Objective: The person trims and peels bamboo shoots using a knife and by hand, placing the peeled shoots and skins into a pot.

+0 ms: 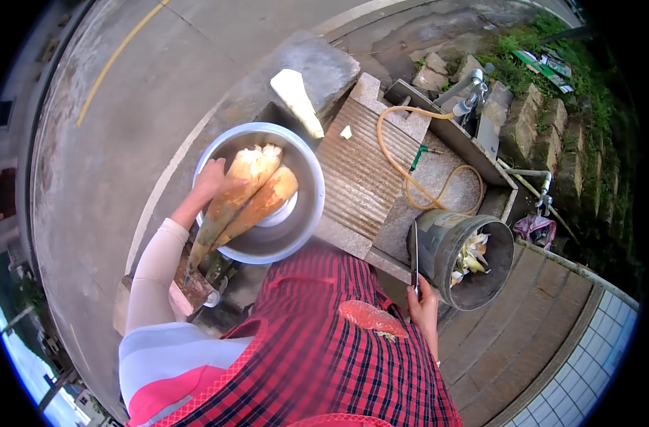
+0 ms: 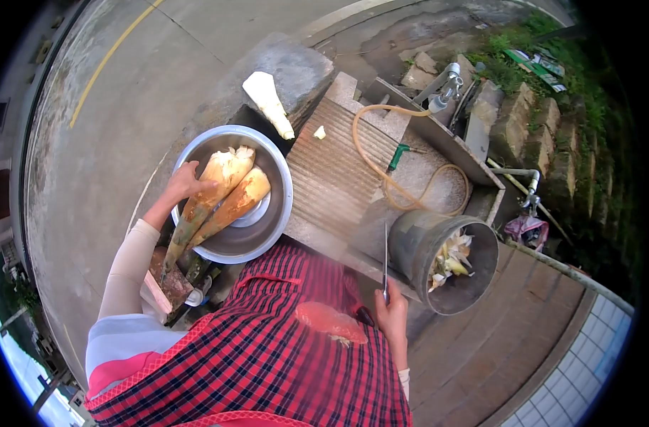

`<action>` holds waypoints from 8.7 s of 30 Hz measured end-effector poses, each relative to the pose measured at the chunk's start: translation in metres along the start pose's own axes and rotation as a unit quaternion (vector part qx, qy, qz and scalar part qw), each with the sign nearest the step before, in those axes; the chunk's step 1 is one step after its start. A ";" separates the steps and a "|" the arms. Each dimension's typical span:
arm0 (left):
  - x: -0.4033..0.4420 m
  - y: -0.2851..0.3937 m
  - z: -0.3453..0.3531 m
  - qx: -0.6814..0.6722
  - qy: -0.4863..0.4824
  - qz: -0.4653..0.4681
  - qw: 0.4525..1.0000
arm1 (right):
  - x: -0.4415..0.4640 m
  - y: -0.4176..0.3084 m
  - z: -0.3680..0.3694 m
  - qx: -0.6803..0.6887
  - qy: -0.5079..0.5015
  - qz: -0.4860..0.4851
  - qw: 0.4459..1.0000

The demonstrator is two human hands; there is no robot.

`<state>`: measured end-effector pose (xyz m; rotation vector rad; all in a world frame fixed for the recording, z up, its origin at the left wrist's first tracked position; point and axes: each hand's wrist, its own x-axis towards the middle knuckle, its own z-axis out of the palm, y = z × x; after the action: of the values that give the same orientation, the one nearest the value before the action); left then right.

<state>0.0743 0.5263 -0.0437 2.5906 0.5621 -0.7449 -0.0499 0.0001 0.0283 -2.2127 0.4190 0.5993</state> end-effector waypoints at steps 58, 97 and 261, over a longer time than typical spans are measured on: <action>-0.249 0.496 0.172 0.170 -0.079 0.430 0.883 | -0.033 0.226 -0.257 0.478 0.112 -0.031 0.870; -0.289 0.501 0.276 -0.509 -0.476 -0.025 0.716 | 0.012 0.277 -0.228 0.206 0.162 -0.168 0.950; -0.311 0.488 0.355 -0.544 -0.406 -0.050 0.732 | 0.096 0.170 -0.202 0.055 -0.036 0.210 0.975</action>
<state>-0.0838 -0.1331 -0.0243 1.0051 0.5751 -1.0420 0.0064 -0.2723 -0.0112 -1.9996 0.8728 0.8542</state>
